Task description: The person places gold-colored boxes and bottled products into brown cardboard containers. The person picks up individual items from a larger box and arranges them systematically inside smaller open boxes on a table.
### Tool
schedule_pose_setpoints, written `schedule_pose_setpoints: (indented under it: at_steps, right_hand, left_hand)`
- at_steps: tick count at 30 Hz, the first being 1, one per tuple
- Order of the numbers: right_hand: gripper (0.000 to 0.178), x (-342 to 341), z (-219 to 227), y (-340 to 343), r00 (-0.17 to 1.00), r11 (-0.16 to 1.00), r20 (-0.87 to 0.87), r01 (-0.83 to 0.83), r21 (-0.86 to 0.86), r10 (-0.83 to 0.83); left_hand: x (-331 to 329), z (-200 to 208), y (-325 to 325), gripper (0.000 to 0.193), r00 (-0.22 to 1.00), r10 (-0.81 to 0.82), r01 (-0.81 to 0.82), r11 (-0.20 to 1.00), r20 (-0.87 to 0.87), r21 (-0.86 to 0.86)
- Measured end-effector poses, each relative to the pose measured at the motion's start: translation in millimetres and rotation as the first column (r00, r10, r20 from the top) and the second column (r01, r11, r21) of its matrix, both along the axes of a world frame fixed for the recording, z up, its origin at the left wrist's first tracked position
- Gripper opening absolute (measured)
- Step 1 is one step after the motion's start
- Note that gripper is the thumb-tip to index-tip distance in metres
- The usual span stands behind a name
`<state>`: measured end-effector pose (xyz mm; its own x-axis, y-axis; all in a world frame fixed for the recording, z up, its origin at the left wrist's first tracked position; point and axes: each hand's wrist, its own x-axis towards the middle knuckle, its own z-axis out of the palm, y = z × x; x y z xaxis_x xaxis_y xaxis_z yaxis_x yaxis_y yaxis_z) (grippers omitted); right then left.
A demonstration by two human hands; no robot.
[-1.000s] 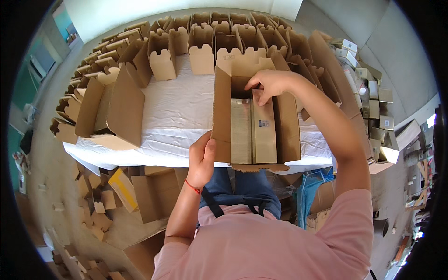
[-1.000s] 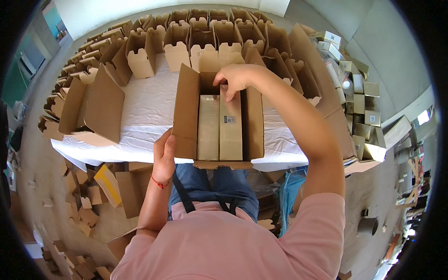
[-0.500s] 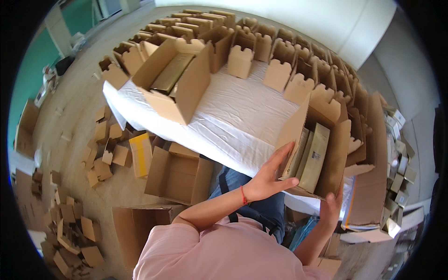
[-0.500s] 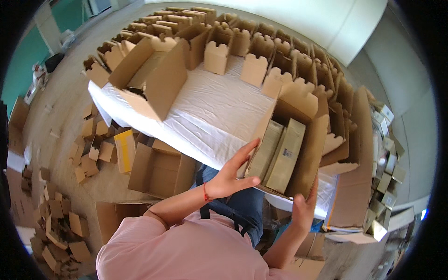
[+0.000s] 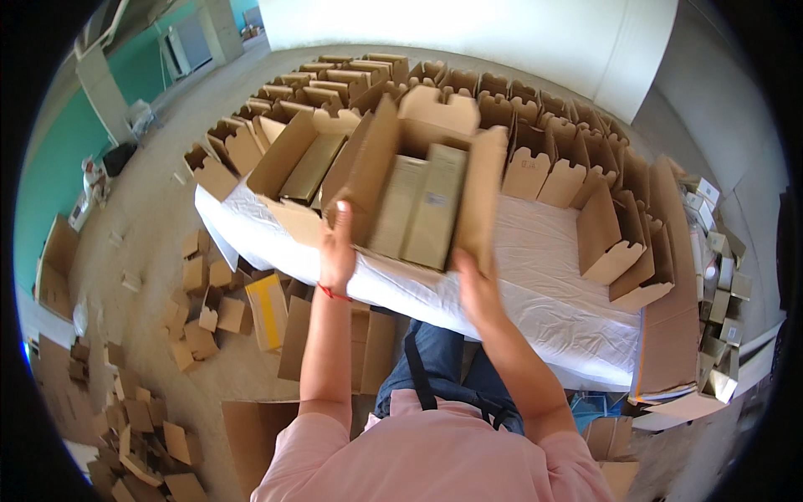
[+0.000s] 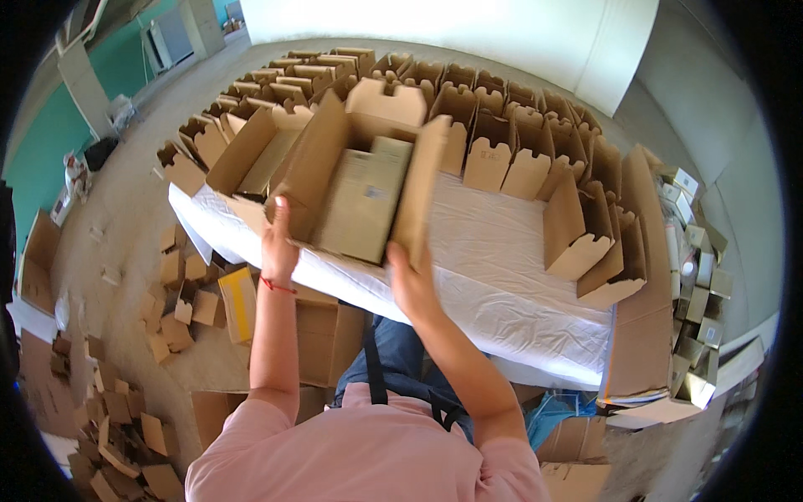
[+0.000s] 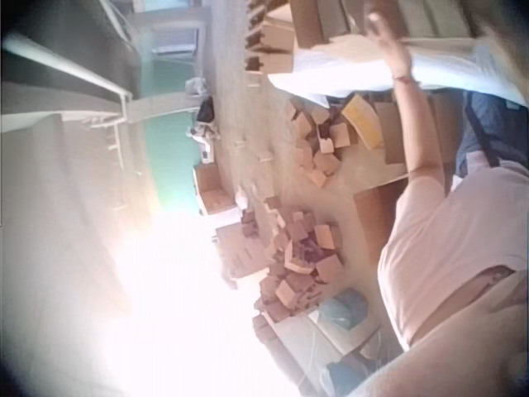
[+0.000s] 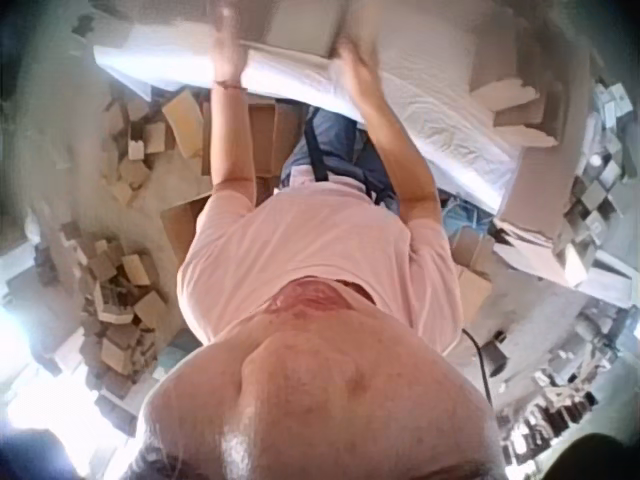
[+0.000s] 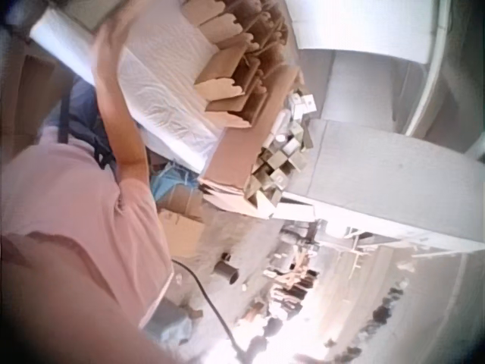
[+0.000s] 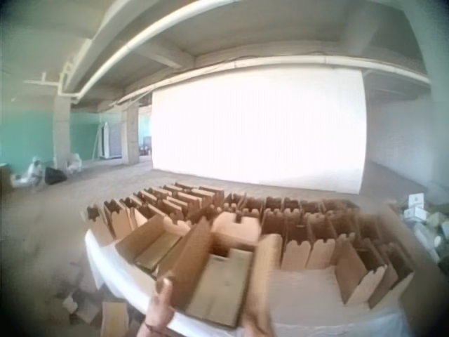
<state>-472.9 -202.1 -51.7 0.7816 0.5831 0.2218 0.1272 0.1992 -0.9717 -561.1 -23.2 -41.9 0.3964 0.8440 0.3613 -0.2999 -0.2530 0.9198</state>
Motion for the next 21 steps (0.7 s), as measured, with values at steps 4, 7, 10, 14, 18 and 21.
schedule_pose_setpoints:
  at_steps: [4,7,10,14,18,21]
  right_hand:
    - [0.061,4.6,-19.5,77.5,0.968,0.995,0.249,0.017,0.096,-0.041]
    - [0.068,-0.1,-26.7,92.7,0.973,0.992,0.225,-0.076,0.097,0.053]
    - [0.076,-8.3,-28.7,84.6,0.944,0.992,0.305,-0.108,-0.066,0.124]
    - [0.076,-4.3,-65.2,93.2,0.934,0.982,0.309,-0.188,0.003,0.177]
    - [0.068,11.9,-79.6,73.2,0.933,0.979,0.306,-0.205,0.021,0.189]
    - [0.051,27.9,-79.0,17.6,0.916,0.986,0.390,-0.031,-0.163,0.093]
  left_hand:
    - [-13.9,-6.7,54.9,0.039,0.973,0.132,-0.077,0.959,-0.191,0.272]
    - [-16.9,-10.9,54.2,0.033,0.928,0.369,-0.306,0.830,-0.048,0.466]
    - [-24.7,-15.7,43.6,0.037,0.933,0.337,-0.359,0.859,0.126,0.365]
    - [-16.3,-3.4,-10.1,0.042,0.907,0.407,-0.340,0.552,0.109,0.762]
    - [10.0,-19.5,-29.1,0.043,0.830,0.501,-0.048,0.502,-0.245,0.864]
    - [18.3,-13.7,-50.9,0.043,0.857,0.504,-0.210,0.535,-0.109,0.818]
